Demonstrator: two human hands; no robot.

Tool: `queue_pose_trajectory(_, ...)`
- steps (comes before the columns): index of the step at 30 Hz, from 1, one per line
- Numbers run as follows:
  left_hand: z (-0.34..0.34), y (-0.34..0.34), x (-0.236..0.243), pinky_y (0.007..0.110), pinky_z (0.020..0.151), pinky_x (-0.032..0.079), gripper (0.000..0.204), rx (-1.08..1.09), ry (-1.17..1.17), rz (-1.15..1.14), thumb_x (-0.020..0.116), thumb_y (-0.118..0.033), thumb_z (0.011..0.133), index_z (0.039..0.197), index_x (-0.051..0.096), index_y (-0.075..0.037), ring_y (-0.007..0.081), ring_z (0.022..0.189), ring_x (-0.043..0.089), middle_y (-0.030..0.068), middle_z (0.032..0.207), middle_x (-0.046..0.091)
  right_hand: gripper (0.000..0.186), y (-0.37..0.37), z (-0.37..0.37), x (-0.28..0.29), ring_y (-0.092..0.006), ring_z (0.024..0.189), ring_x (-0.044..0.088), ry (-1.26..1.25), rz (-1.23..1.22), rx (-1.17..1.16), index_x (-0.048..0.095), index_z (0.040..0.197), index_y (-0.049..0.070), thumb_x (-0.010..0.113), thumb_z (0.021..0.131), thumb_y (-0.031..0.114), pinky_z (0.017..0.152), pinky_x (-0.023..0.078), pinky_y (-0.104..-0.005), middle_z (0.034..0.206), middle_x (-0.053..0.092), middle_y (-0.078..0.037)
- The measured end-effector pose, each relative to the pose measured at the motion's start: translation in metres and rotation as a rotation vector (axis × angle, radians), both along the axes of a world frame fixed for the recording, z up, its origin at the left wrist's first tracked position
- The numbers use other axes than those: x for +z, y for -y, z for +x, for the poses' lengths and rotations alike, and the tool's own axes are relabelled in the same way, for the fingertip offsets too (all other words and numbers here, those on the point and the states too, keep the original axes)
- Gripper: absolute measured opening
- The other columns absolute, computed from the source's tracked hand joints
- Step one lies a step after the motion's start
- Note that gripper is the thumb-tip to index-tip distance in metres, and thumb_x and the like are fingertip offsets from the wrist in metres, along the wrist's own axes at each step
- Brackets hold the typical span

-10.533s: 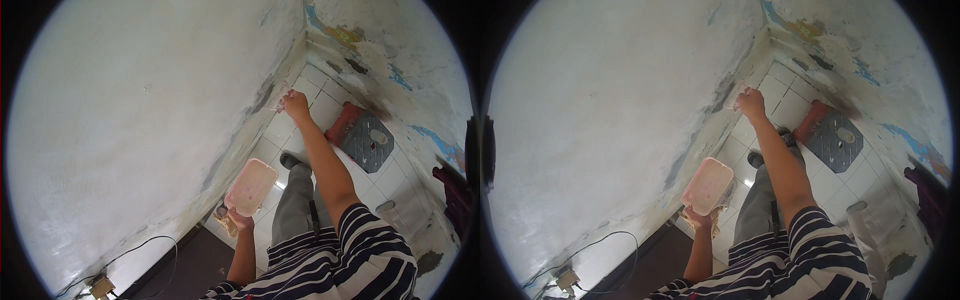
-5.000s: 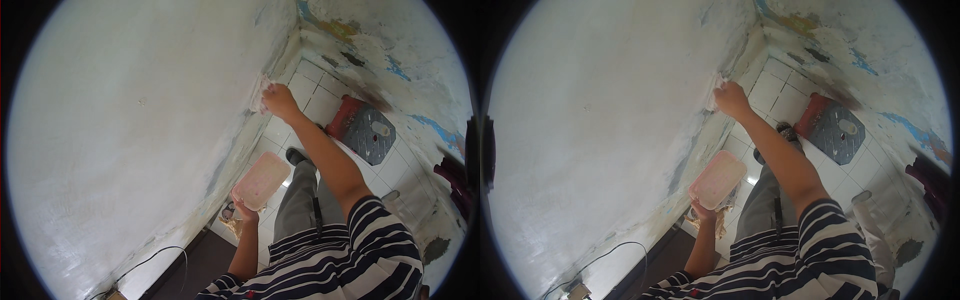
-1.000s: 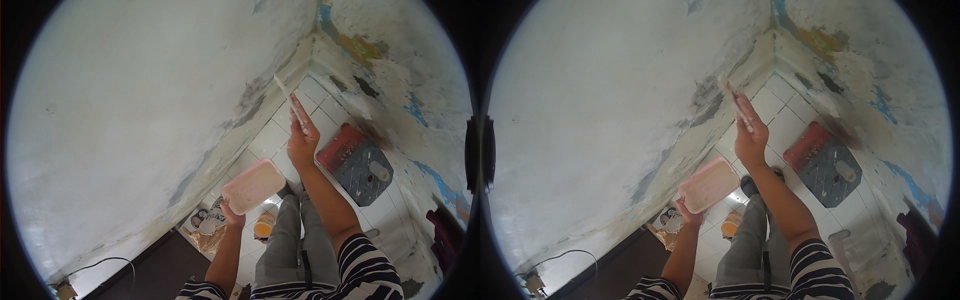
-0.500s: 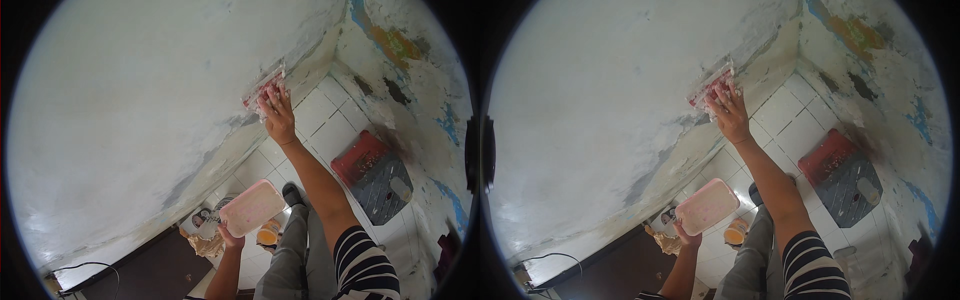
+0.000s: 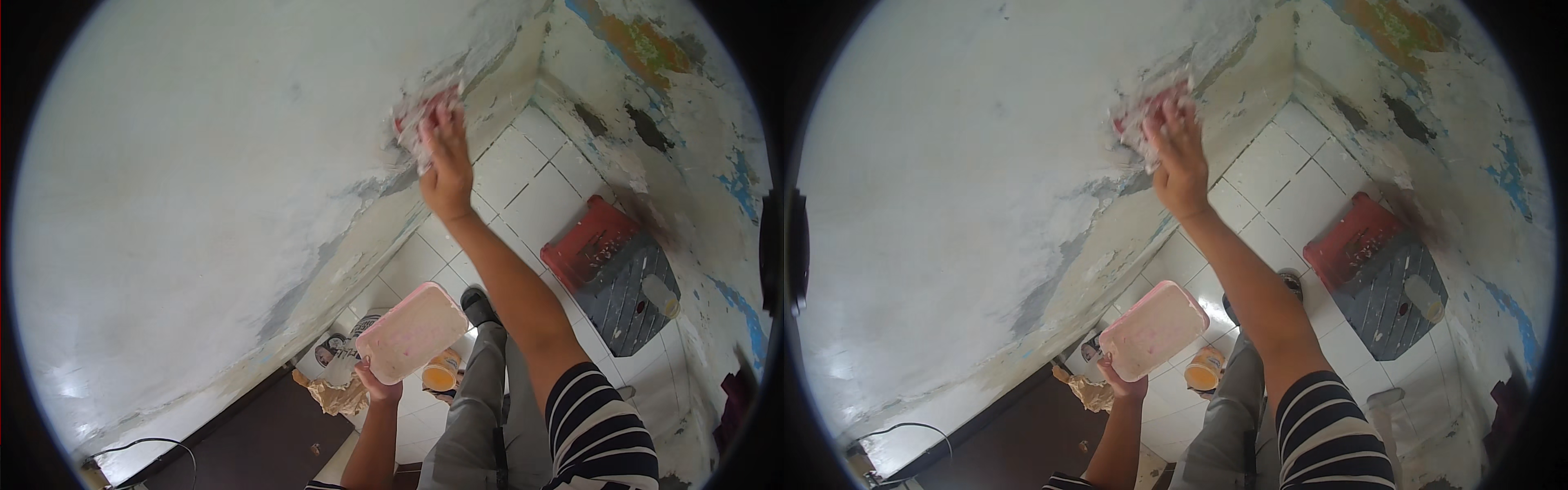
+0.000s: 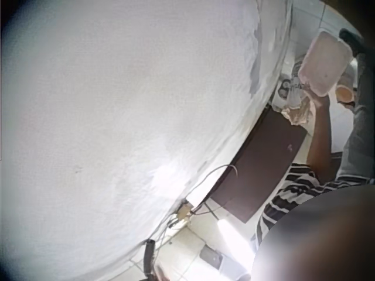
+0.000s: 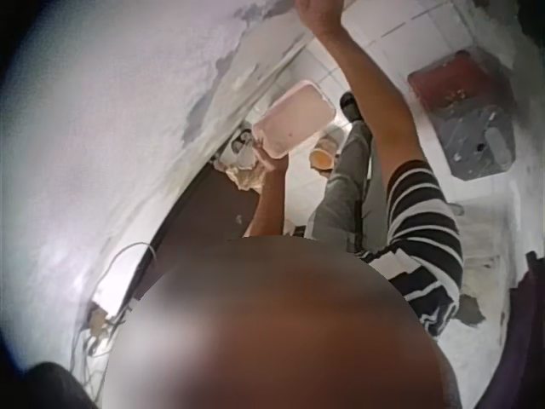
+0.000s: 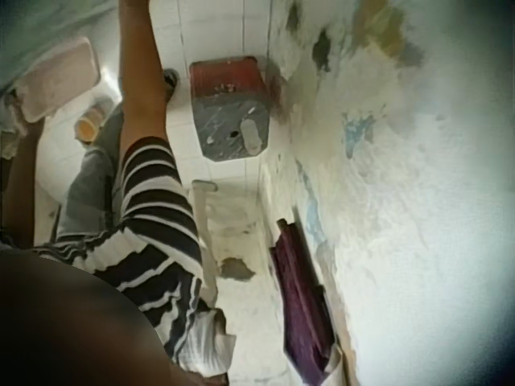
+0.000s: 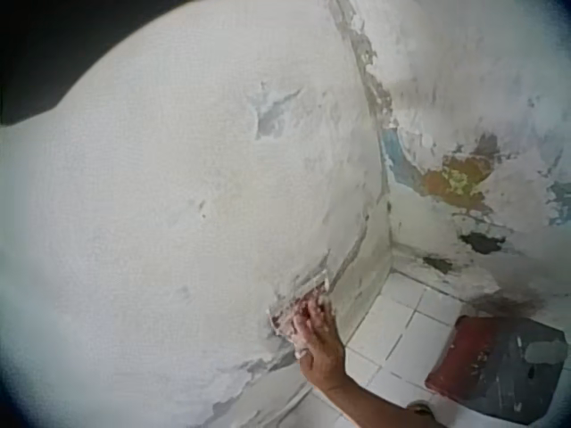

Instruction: The person applies plaster or putty to a damaged wall using a putty knife.

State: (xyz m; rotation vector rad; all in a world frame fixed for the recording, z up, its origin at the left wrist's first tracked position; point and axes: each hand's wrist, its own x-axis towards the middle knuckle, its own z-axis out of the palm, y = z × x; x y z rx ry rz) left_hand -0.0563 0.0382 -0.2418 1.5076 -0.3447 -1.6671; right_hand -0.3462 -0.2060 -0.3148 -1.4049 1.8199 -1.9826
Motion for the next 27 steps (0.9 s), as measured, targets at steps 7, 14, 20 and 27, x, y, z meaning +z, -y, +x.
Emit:
queue_pose_trajectory(7, 0.001, -0.003, 0.005, 0.044, 0.105, 0.04, 0.065, -0.014, 0.04, -0.01, 0.049, -0.051, 0.084, 0.136, 0.049, -0.011, 0.0253, 0.124, 0.052, 0.0046, 0.133, 0.056, 0.058, -0.066, 0.016, -0.014, -0.0445, 0.14, 0.036, 0.136, 0.086, -0.037, 0.049, 0.143, 0.009, 0.05, 0.086, -0.004, 0.115, 0.03, -0.0512, 0.149, 0.044, -0.021)
queue_pose_trajectory(14, 0.004, 0.001, 0.016, 0.045, 0.108, 0.037, 0.071, -0.062, 0.036, -0.047, 0.047, -0.051, 0.085, 0.142, 0.045, -0.01, 0.0273, 0.13, 0.048, 0.0077, 0.139, 0.052, 0.057, 0.0, -0.02, 0.001, -0.04, 0.132, 0.049, 0.049, 0.186, -0.176, 0.043, 0.143, -0.002, 0.053, 0.088, -0.004, 0.109, 0.04, -0.0396, 0.143, 0.049, -0.024)
queue_pose_trajectory(20, 0.011, -0.002, 0.02, 0.045, 0.108, 0.037, 0.07, -0.072, 0.027, -0.045, 0.045, -0.052, 0.086, 0.142, 0.044, -0.009, 0.0274, 0.13, 0.048, 0.0079, 0.139, 0.052, 0.058, -0.072, 0.03, 0.029, -0.0384, 0.127, 0.054, 0.133, 0.161, 0.1, 0.045, 0.144, 0.002, 0.05, 0.087, -0.004, 0.105, 0.045, -0.0414, 0.14, 0.052, -0.024)
queue_pose_trajectory(27, 0.027, -0.011, 0.021, 0.046, 0.108, 0.037, 0.067, -0.049, 0.061, -0.051, 0.045, -0.051, 0.087, 0.139, 0.046, -0.009, 0.0282, 0.129, 0.049, 0.008, 0.138, 0.053, 0.055, -0.005, -0.037, 0.046, -0.034, 0.115, 0.063, 0.389, 0.254, -0.239, 0.045, 0.145, 0.003, 0.05, 0.09, -0.001, 0.093, 0.051, -0.0389, 0.135, 0.056, -0.025)
